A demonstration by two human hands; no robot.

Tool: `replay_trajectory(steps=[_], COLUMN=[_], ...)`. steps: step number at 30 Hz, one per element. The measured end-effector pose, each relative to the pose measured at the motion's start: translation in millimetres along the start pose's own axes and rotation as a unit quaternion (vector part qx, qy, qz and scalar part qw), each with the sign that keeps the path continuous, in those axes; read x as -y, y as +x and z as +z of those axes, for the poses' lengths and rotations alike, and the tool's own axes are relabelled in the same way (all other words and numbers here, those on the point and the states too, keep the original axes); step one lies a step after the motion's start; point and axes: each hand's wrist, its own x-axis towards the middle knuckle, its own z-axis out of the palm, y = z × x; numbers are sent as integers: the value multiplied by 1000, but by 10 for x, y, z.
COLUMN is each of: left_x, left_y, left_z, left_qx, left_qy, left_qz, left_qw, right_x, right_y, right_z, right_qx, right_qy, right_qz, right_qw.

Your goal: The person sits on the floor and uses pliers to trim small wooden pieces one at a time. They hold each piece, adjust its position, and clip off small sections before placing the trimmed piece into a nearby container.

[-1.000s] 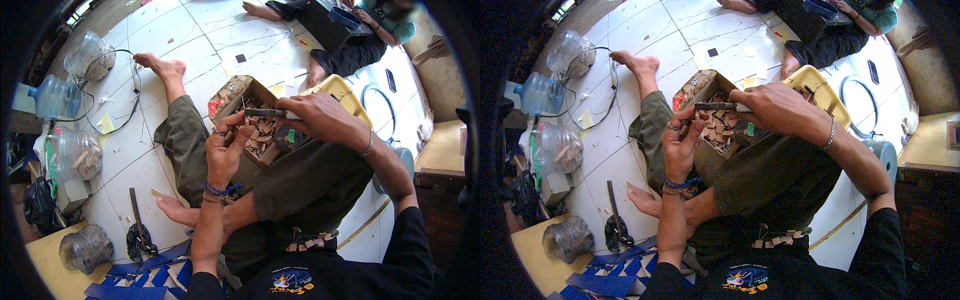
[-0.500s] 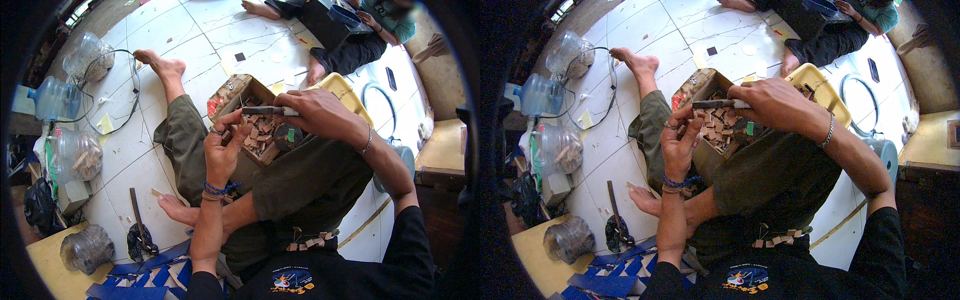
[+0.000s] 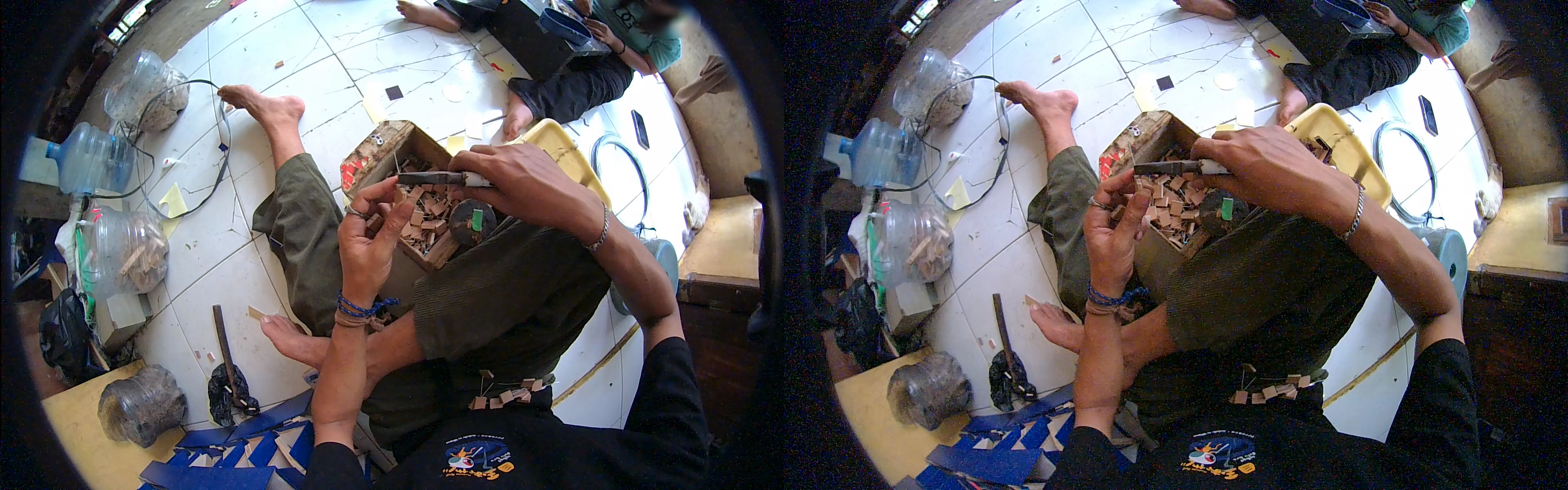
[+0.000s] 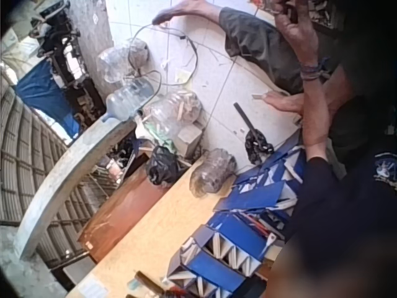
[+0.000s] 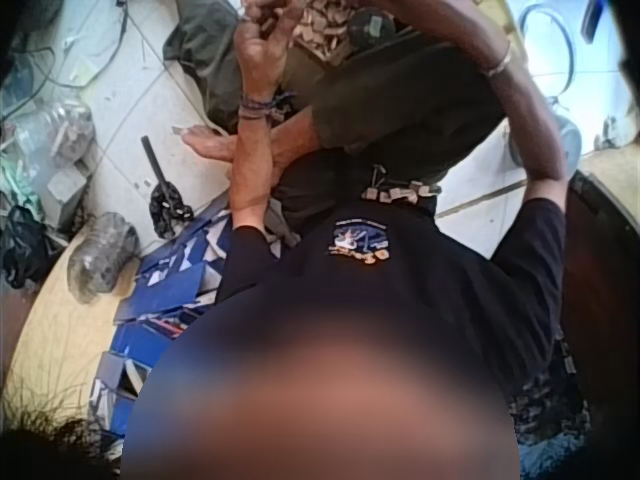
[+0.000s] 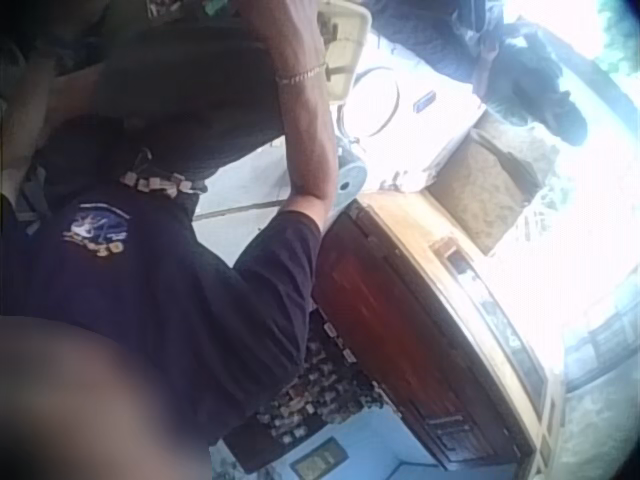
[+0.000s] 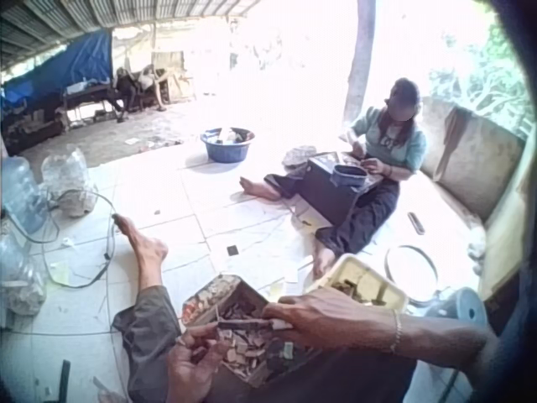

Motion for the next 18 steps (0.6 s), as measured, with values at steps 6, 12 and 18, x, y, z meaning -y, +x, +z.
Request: replay_trajectory(steps=[6, 12, 18], left_x=[10, 19, 24], left_y=[1, 2, 2], left_z=[19, 16, 27], left_qx=[-5, -10, -10], left_qy=[37, 31, 15], left_qz=[29, 20, 9], left_qw=[999, 999, 1000], right_x=[-16, -29, -25], right_y=[-8, -14, -13], right_z=[8, -4, -8], right_qx=[-6, 2, 3], right_qy=[-1, -2, -1], right_qz=[-4, -4, 2], right_qw=[1000, 1000, 1000])
